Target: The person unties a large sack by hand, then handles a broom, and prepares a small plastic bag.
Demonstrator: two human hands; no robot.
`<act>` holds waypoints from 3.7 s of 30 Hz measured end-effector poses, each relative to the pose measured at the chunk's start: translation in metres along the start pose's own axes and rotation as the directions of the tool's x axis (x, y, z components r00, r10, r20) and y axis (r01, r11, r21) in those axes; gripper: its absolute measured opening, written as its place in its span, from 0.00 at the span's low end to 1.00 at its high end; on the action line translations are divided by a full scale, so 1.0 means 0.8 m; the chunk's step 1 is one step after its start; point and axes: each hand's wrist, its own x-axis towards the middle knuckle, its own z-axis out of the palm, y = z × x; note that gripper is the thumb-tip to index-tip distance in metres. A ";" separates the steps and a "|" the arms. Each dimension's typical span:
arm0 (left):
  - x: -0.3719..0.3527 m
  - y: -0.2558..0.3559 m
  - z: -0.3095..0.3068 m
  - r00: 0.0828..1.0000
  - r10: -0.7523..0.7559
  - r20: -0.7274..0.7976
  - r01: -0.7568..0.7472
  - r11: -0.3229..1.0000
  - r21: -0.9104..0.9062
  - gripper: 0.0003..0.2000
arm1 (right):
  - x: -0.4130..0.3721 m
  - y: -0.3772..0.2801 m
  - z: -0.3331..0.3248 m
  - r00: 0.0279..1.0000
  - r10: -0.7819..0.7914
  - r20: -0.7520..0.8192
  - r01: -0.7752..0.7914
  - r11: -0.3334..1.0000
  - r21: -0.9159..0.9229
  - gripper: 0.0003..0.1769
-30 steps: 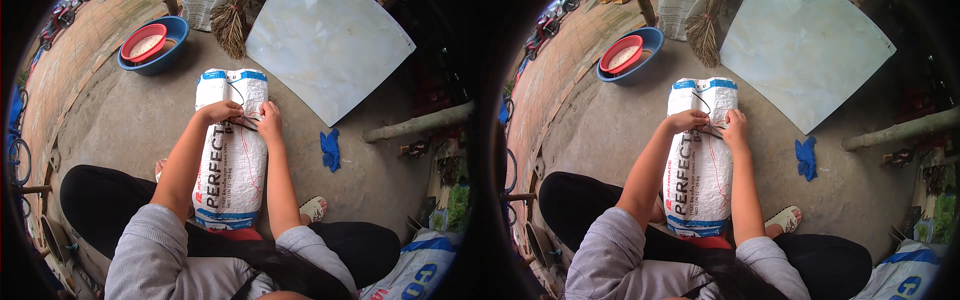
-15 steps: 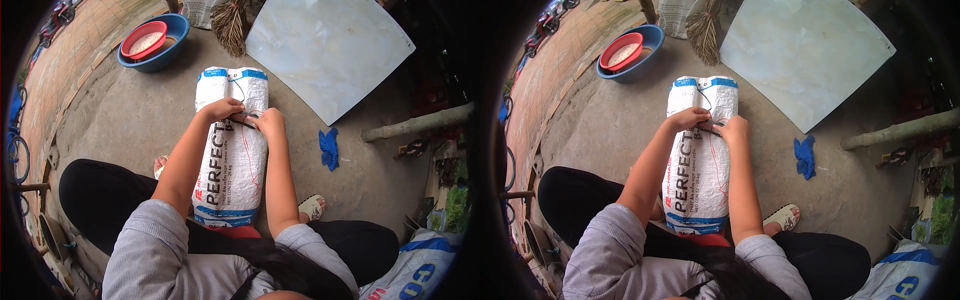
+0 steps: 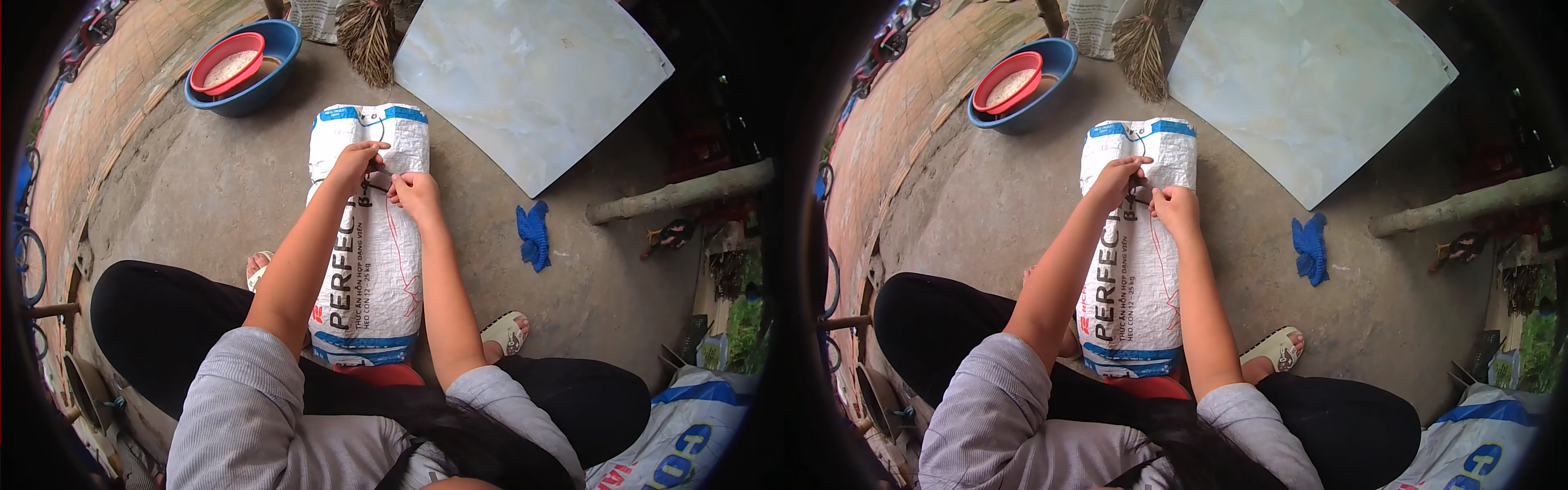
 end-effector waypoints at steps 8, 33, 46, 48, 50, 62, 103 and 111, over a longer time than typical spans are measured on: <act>0.013 0.006 0.005 0.943 -0.076 -0.324 -0.010 0.967 -0.256 0.09 | -0.006 0.017 -0.011 1.000 -0.007 0.014 0.006 0.997 0.083 0.17; 0.018 -0.011 -0.014 0.987 0.136 -0.084 -0.153 0.957 -0.246 0.09 | -0.009 0.053 0.015 0.956 -0.173 -0.236 -0.015 0.777 -0.629 0.19; 0.019 -0.016 -0.024 0.989 0.104 -0.102 -0.135 0.915 -0.381 0.07 | -0.001 0.091 0.038 0.801 -0.358 -0.480 0.106 0.874 -0.475 0.16; 0.020 -0.016 -0.023 0.991 0.093 -0.099 -0.123 0.924 -0.361 0.07 | -0.001 0.089 0.039 0.804 -0.319 -0.501 0.082 0.895 -0.439 0.16; 0.020 -0.016 -0.023 0.990 0.099 -0.101 -0.128 0.925 -0.357 0.06 | -0.001 0.086 0.038 0.806 -0.275 -0.524 0.054 0.916 -0.398 0.16; 0.020 -0.022 -0.029 0.982 0.104 -0.156 -0.154 0.923 -0.354 0.06 | 0.002 0.064 0.001 0.985 0.169 0.023 -0.157 0.844 0.512 0.10; 0.028 -0.023 -0.057 0.915 0.099 -0.392 -0.259 0.888 -0.380 0.10 | 0.009 0.073 0.044 0.823 -0.001 -0.568 0.458 0.593 0.662 0.14; 0.021 -0.013 -0.038 0.944 0.140 -0.299 -0.236 0.920 -0.314 0.09 | 0.016 0.049 0.044 0.697 0.418 -0.583 0.336 0.528 0.780 0.14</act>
